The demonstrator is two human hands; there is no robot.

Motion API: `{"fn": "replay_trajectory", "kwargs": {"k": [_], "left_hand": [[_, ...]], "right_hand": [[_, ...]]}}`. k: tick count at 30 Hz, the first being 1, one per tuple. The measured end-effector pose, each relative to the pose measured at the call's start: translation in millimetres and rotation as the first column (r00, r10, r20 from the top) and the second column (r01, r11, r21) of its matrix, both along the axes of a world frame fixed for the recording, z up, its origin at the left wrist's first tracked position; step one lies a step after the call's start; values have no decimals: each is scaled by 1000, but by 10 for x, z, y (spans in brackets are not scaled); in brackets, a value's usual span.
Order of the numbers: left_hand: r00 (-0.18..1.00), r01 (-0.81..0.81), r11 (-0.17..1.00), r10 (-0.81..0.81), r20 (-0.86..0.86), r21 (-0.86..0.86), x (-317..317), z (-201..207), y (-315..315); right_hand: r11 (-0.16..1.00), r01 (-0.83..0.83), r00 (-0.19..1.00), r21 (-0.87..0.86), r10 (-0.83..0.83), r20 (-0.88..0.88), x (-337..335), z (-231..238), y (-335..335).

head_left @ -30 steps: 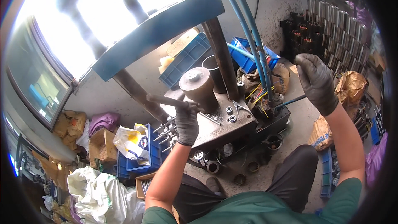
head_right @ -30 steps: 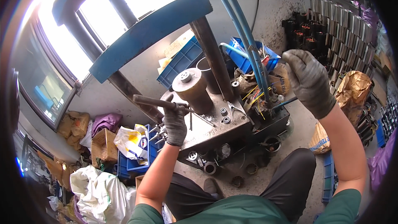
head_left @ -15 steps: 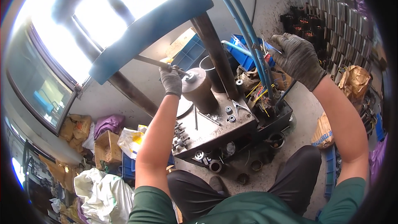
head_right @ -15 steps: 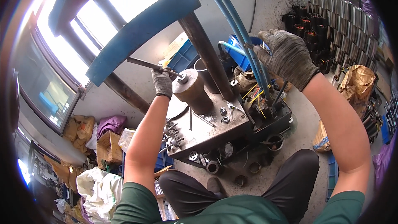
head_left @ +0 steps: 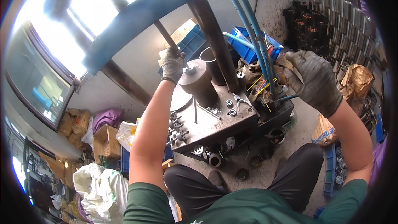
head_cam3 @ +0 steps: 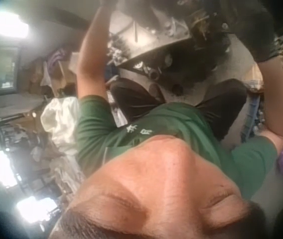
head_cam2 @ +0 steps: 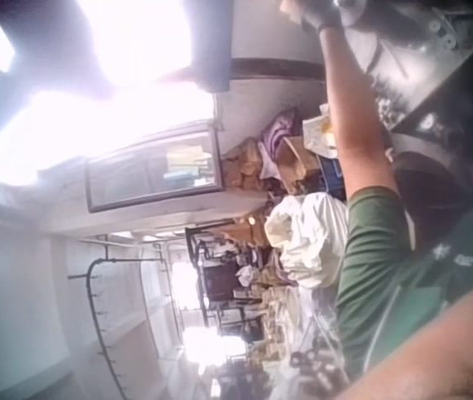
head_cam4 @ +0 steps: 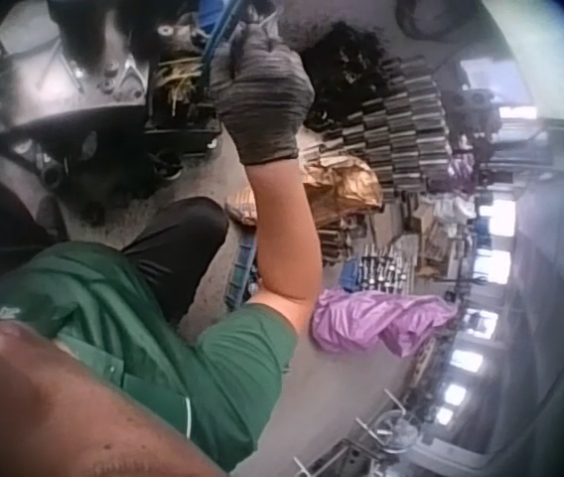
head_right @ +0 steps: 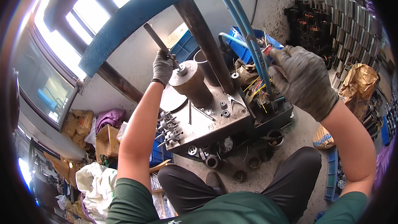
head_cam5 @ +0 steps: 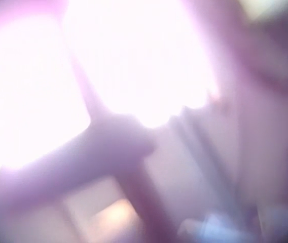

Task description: The person assembles metal parts by placing a component into a press machine, inserting a metal rod, and then pulling a lever to press them together. They repeat this cycle multiple times, taking parts from bins and placing finished ones into another bin.

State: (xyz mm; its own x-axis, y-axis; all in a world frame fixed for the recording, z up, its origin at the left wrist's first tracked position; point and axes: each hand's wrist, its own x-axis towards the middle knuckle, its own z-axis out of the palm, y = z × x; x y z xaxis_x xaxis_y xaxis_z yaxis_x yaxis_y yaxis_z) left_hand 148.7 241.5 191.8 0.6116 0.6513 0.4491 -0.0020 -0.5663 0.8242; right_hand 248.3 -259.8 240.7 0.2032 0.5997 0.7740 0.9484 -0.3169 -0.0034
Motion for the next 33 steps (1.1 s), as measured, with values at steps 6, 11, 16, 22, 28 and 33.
{"fn": "replay_trajectory", "kwargs": {"k": [6, 11, 16, 22, 28, 33], "left_hand": [[999, -28, 993, 26, 20, 112, -33, -103, 171], [963, -14, 1000, 20, 269, -25, 87, -292, -139], [952, -92, 984, 132, 276, -153, -24, -341, -281], [981, -110, 993, 113, 155, -31, -63, -266, -470], [979, -113, 993, 116, 168, -26, -58, -349, -359], [979, -126, 992, 122, 165, 13, -21, -394, -336]], "right_hand": [[948, -7, 990, -317, -37, -133, -412, -329, -547], [752, -119, 902, -649, -191, -388, -707, -532, -851], [786, -91, 893, -611, -208, -400, -833, -770, -936], [841, -47, 872, -539, -228, -433, -971, -765, -960], [832, -49, 858, -552, -249, -450, -978, -769, -942], [822, -44, 860, -567, -258, -440, -964, -745, -915]]}}
